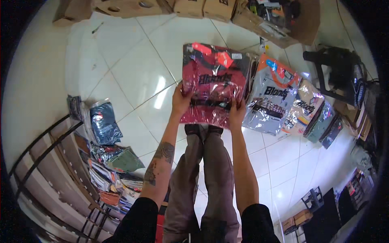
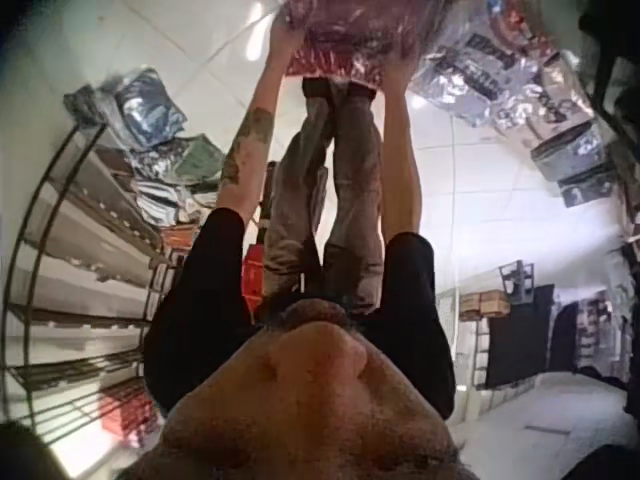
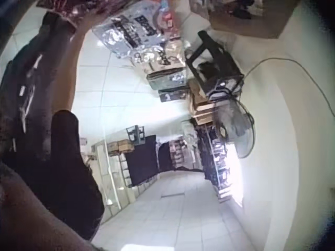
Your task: Cleaning packaged clothing items in a plastic bag with a cloth.
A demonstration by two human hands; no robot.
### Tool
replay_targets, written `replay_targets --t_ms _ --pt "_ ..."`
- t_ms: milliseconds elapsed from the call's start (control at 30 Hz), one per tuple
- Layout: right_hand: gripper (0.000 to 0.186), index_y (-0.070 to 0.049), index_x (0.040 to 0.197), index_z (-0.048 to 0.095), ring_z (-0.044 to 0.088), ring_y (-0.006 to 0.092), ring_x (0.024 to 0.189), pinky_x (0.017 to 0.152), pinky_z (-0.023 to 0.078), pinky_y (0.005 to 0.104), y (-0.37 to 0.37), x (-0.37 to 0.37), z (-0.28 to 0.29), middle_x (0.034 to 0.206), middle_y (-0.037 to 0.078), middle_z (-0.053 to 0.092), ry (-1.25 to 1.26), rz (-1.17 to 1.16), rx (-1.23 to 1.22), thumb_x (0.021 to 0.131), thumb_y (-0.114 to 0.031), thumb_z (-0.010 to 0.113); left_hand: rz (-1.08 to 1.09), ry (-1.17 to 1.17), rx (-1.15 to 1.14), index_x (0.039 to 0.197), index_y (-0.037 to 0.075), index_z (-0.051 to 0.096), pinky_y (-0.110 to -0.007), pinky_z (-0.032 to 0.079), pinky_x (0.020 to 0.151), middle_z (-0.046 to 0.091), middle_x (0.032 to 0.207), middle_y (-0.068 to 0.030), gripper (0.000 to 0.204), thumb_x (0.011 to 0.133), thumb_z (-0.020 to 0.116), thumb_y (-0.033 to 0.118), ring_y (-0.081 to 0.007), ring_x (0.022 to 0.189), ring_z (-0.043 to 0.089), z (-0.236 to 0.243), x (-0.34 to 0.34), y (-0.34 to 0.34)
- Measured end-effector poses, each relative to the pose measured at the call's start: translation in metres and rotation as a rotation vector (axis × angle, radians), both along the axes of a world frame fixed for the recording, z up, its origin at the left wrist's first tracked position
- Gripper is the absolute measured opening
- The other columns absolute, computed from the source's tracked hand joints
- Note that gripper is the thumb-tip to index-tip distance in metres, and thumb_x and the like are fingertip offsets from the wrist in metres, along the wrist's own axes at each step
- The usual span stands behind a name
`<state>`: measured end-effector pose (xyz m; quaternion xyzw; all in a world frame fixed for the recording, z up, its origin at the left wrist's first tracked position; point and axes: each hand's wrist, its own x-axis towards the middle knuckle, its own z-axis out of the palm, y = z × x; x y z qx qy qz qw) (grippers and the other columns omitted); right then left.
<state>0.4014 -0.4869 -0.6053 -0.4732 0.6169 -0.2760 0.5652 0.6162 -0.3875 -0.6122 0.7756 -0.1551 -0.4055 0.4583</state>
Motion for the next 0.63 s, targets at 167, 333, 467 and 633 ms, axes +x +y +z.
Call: replay_targets --t_ms 167,333,467,633 --pt "0.041 0.005 0.129 0.056 0.063 0.0390 0.108 0.098 0.047 0.0437 -0.013 0.006 -0.050 0.116 0.026 0.066 0.466 0.037 -0.129 0.097 -0.020 0.064 -0.384 -0.122 0.228 0.155 -0.003 0.023 -0.040 0.043 0.110 0.051 0.143 -0.0289 0.097 0.081 0.082 0.019 -0.0377 0.134 0.051 -0.062 0.028 -0.024" --pt "0.045 -0.002 0.133 0.057 0.062 0.0383 0.113 0.100 0.047 0.0426 0.034 0.016 -0.026 0.123 0.024 0.064 0.556 0.497 -0.085 0.093 -0.020 0.068 -0.150 0.022 0.245 0.152 -0.004 0.033 -0.040 0.035 0.117 0.048 0.148 -0.0275 0.098 0.079 0.084 0.036 -0.0336 0.142 0.044 -0.040 0.025 0.033" --pt "0.029 -0.003 0.120 0.064 0.067 0.0318 0.100 0.088 0.052 0.0413 0.085 0.000 0.015 0.108 0.019 0.069 0.341 0.755 0.034 0.095 -0.018 0.066 -0.107 0.283 0.240 0.146 0.000 0.045 -0.038 0.044 0.110 0.059 0.138 -0.0186 0.079 0.086 0.081 0.036 -0.0271 0.130 0.055 0.019 -0.017 0.112" --pt "0.013 -0.009 0.106 0.071 0.071 0.0204 0.096 0.095 0.053 0.0297 0.121 -0.005 0.080 0.098 0.012 0.073 0.151 1.042 0.329 0.100 -0.019 0.064 0.210 0.329 0.081 0.136 0.007 0.060 -0.036 0.054 0.096 0.071 0.114 -0.0082 0.055 0.087 0.081 0.023 -0.0200 0.103 0.068 0.099 -0.056 0.216"
